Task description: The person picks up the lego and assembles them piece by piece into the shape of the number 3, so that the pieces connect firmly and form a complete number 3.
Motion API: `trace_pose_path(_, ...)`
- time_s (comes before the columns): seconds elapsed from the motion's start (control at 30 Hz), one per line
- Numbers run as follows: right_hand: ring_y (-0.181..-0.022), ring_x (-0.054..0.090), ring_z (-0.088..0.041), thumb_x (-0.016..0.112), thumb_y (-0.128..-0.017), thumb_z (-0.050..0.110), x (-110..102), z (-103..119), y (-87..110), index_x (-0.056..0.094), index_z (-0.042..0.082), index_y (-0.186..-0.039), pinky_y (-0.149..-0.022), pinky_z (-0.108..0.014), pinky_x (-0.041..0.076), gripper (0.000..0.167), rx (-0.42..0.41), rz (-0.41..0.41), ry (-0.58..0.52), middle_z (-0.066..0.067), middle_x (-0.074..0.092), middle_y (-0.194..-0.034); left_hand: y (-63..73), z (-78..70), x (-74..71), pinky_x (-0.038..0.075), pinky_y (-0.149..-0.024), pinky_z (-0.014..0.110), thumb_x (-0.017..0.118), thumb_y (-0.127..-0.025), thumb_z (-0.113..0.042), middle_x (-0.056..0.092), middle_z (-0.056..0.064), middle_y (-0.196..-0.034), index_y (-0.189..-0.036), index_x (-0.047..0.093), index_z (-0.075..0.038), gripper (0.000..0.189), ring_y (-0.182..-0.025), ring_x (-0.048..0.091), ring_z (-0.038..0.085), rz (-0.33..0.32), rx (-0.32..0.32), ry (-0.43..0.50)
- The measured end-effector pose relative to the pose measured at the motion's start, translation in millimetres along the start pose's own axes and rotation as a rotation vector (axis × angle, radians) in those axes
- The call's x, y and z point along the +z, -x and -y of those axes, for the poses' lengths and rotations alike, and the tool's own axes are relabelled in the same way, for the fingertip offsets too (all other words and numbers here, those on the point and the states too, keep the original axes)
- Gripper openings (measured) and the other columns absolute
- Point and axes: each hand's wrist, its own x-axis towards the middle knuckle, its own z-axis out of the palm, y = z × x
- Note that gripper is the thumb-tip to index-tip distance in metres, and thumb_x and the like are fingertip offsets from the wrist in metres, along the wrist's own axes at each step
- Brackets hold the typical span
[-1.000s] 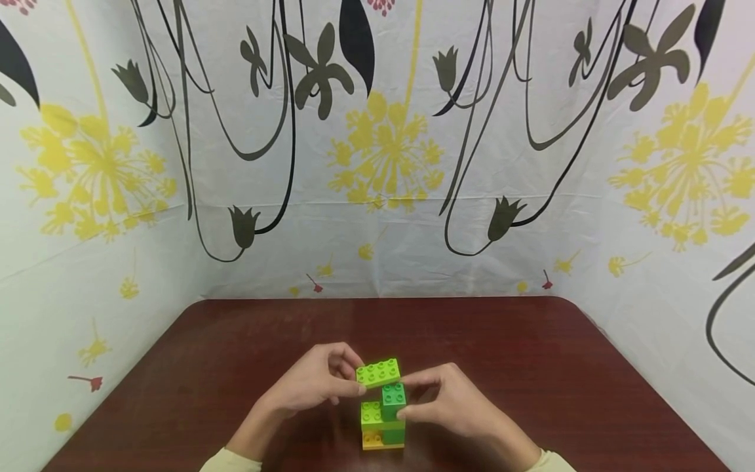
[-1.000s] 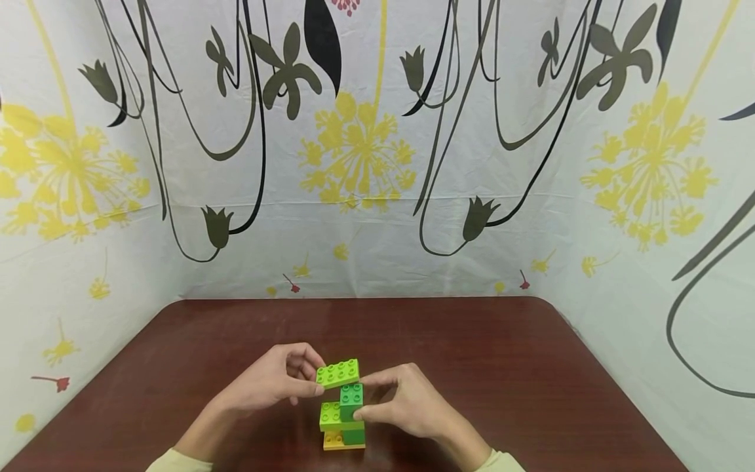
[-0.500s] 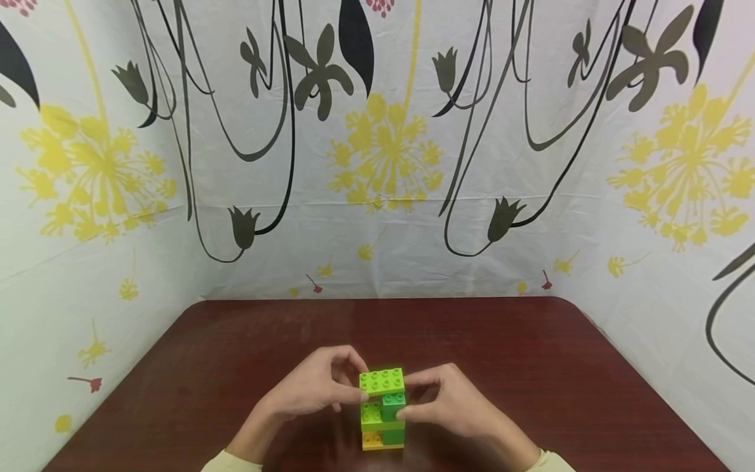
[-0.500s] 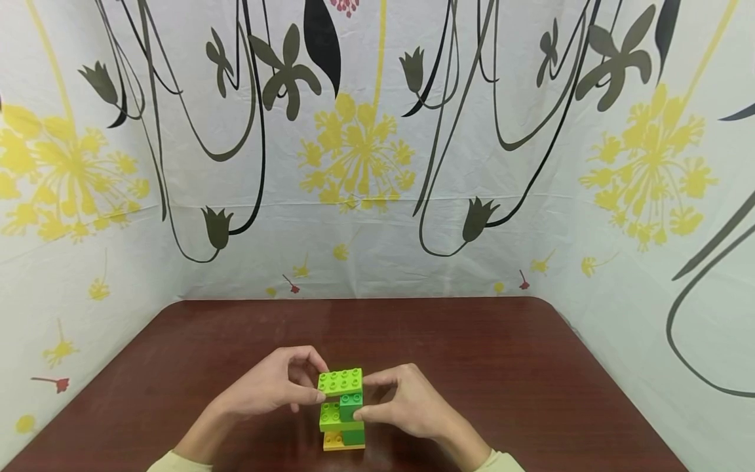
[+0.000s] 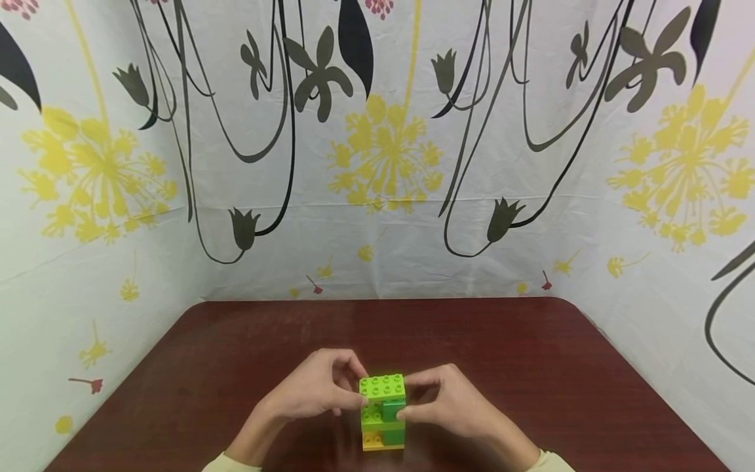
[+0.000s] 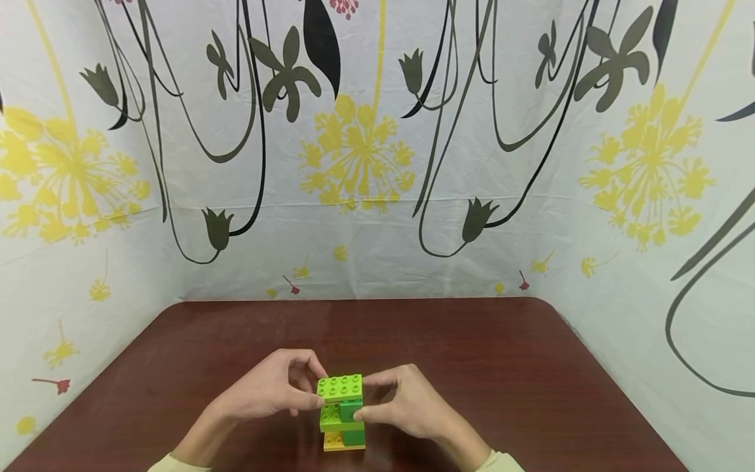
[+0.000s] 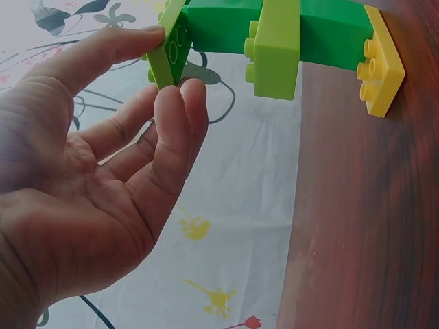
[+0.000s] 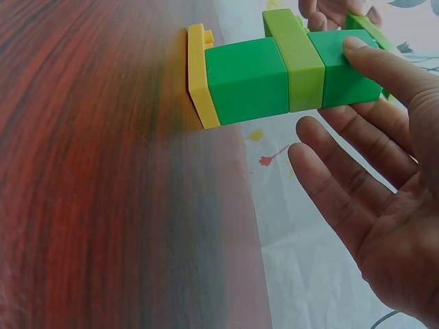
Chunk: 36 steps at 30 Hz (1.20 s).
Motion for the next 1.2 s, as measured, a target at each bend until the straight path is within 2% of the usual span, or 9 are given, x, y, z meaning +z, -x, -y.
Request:
trace_pose_path(0.23, -0.084, 0.075, -0.01, 0.089, -0.087, 0.03, -0.1, -1.4, -0.9, 0.082, 0.021, -0.117, -0.074, -0.026, 0.062, 0.032, 0.008, 0.0, 0.019, 0.004, 0.081, -0.096, 1.0, -2.1, 1.0, 0.061, -0.057, 0.042, 0.085, -0.083, -0.014, 0.072, 0.002, -0.082, -0.1, 0.07, -0.008, 0.024, -0.063, 0.067, 0.015, 0.015, 0.006, -0.021)
trace_pose_path(0.57, -0.082, 0.074, -0.01, 0.089, -0.087, 0.026, 0.9, 0.5, 1.0, 0.081, 0.018, -0.119, -0.072, -0.026, 0.062, 0.034, -0.016, -0.004, -0.011, 0.0, 0.082, -0.098, 1.8, -4.3, 4.2, 0.059, -0.056, 0.034, 0.084, -0.082, -0.01, 0.07, 0.003, -0.08, -0.099, 0.07, -0.005, 0.022, -0.062, 0.066, 0.015, 0.011, 0.019, -0.01)
trace_pose_path(0.8, -0.088, 0.074, -0.005, 0.089, -0.087, 0.028, 1.9, -4.1, -1.4, 0.071, 0.02, -0.139, -0.073, -0.028, 0.063, 0.055, -0.145, -0.025, 0.066, -0.001, 0.081, -0.111, 1.6, -3.9, 6.0, 0.06, -0.055, 0.033, 0.084, -0.079, -0.008, 0.07, 0.002, -0.077, -0.095, 0.069, -0.005, 0.022, -0.06, 0.066, 0.013, -0.011, 0.045, -0.031)
trace_pose_path(0.9, -0.089, 0.074, -0.004, 0.088, -0.088, 0.028, 2.1, -4.5, -1.5, 0.069, 0.021, -0.141, -0.071, -0.027, 0.062, 0.057, -0.18, -0.029, 0.09, -0.002, 0.081, -0.114, 1.4, -3.2, 6.6, 0.059, -0.055, 0.032, 0.084, -0.079, -0.008, 0.07, 0.001, -0.076, -0.094, 0.069, -0.005, 0.022, -0.06, 0.066, 0.013, -0.017, 0.049, -0.041)
trace_pose_path(1.07, -0.08, 0.07, 0.0, 0.087, -0.088, 0.028, 2.8, -3.5, -1.2, 0.069, 0.021, -0.142, -0.065, -0.025, 0.059, 0.057, -0.211, -0.041, 0.129, -0.003, 0.08, -0.117, 1.5, -3.4, 7.1, 0.06, -0.055, 0.035, 0.084, -0.078, -0.009, 0.07, 0.001, -0.076, -0.094, 0.068, -0.006, 0.022, -0.059, 0.066, 0.014, -0.021, 0.044, -0.055)
trace_pose_path(1.2, -0.073, 0.063, 0.003, 0.088, -0.088, 0.031, 3.2, -3.0, -0.9, 0.071, 0.024, -0.139, -0.062, -0.024, 0.058, 0.054, -0.189, -0.042, 0.155, -0.001, 0.079, -0.122, 1.3, -3.9, 6.6, 0.062, -0.057, 0.041, 0.084, -0.079, -0.01, 0.07, 0.001, -0.076, -0.092, 0.068, -0.008, 0.021, -0.059, 0.066, 0.013, -0.013, 0.037, -0.067)
